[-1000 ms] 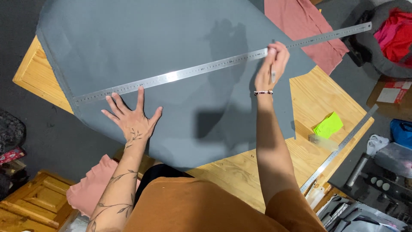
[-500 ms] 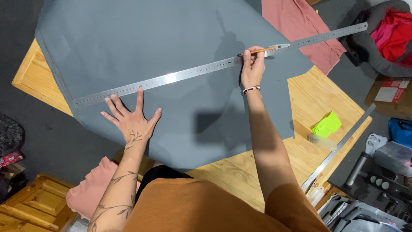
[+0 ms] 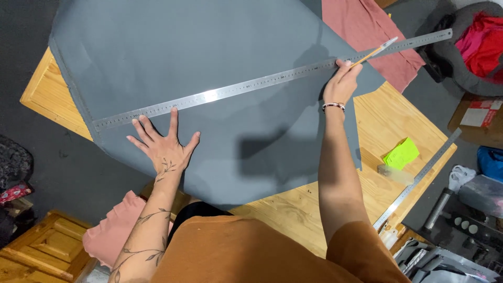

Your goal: The person measures and marks a large piece of gray fabric on a wooden table using a metal ruler and a pencil. They then use scissors to cut the fabric along the marked lines.

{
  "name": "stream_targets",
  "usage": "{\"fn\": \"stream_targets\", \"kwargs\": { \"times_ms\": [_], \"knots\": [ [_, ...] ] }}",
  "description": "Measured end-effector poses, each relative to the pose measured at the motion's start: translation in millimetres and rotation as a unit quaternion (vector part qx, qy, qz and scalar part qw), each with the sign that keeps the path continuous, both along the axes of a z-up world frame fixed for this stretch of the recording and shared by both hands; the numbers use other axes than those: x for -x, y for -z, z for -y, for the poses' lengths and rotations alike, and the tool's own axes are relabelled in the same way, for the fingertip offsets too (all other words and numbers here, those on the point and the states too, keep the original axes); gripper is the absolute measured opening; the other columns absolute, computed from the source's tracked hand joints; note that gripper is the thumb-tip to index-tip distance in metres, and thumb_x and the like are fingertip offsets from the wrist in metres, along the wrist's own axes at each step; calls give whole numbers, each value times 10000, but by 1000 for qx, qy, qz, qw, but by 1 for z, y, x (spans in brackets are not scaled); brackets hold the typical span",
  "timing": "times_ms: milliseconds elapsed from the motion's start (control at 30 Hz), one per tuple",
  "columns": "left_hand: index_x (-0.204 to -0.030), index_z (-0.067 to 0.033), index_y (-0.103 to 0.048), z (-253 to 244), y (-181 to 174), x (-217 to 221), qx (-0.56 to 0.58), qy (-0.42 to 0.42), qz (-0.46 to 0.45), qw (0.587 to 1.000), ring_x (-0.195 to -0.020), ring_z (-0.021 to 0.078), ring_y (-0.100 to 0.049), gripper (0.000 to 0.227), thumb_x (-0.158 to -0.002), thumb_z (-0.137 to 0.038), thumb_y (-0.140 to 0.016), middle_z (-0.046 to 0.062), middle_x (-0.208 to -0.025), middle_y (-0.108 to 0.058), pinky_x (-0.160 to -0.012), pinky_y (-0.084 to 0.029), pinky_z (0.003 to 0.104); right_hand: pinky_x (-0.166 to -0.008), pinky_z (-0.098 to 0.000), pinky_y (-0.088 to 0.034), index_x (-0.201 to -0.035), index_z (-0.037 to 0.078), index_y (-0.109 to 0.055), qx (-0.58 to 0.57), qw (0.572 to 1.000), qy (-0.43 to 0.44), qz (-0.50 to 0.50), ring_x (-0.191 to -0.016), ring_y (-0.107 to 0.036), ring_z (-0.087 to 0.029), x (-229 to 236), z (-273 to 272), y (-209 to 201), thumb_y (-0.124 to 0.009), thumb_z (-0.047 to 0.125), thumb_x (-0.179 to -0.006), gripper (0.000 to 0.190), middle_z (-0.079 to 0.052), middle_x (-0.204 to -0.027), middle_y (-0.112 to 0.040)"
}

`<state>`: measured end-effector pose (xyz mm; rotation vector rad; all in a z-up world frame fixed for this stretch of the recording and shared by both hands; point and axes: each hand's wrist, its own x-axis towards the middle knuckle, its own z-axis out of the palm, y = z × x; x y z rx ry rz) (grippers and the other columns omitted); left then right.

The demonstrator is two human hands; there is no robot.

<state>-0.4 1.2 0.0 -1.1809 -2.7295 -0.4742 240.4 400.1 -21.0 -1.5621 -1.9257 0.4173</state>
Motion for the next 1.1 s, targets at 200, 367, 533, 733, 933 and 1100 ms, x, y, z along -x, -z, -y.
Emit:
{"fn": "stream_targets", "kwargs": {
  "times_ms": [200, 367, 533, 733, 933, 1100],
  "knots": [
    [-1573, -282, -447, -1, -2, 0, 1, 1, -2, 1000, -1357, 658, -214, 764, -939, -682, -597, 440, -1455, -318, -973, -132, 820, -868, -502, -501, -1003, 159, -479, 2, 1000, -6, -10, -981, -709, -318, -1, -2, -10, -306, 365, -1084, 280, 9, -981, -788],
    [-1569, -278, -453, -1, -3, 0, -1, 1, 2, 1000, -1364, 656, -206, 768, -932, -680, -606, 441, -1455, -320, -973, -122, 822, -877, -512, -493, -982, 151, -486, -14, 1000, -4, 26, -980, -686, -331, -4, -8, -5, -326, 354, -1088, 279, 16, -954, -782],
    [-1568, -272, -461, 1, 0, 1, 0, 3, 3, 1000, -1365, 657, -195, 778, -928, -687, -613, 449, -1452, -315, -979, -103, 820, -844, -527, -489, -974, 172, -524, -33, 999, -7, 42, -939, -656, -344, 12, 5, -9, -376, 436, -1085, 323, -15, -881, -744],
    [-1563, -274, -466, 0, 0, 1, -2, 5, -1, 1000, -1362, 658, -205, 777, -923, -688, -615, 444, -1447, -323, -978, -114, 818, -738, -283, -567, -1015, 136, -536, 153, 959, -144, -188, -773, -629, -132, 50, 38, -5, -586, 208, -1049, 94, 5, -855, -604],
    [-1568, -275, -456, 0, 0, 1, 2, 3, -5, 1000, -1361, 658, -213, 771, -937, -696, -592, 444, -1451, -319, -980, -117, 814, -730, -304, -553, -1080, 153, -581, 154, 955, -173, -184, -725, -645, -107, 59, 40, -7, -615, 186, -1039, 63, -8, -868, -666],
    [-1562, -269, -471, 1, 0, 1, -3, 5, -4, 1000, -1368, 655, -201, 770, -937, -707, -580, 444, -1455, -313, -984, -110, 813, -754, -284, -546, -1055, 163, -585, 155, 959, -156, -176, -715, -641, -80, 64, 42, -15, -667, 196, -1011, 99, 3, -841, -683]
  ]
}}
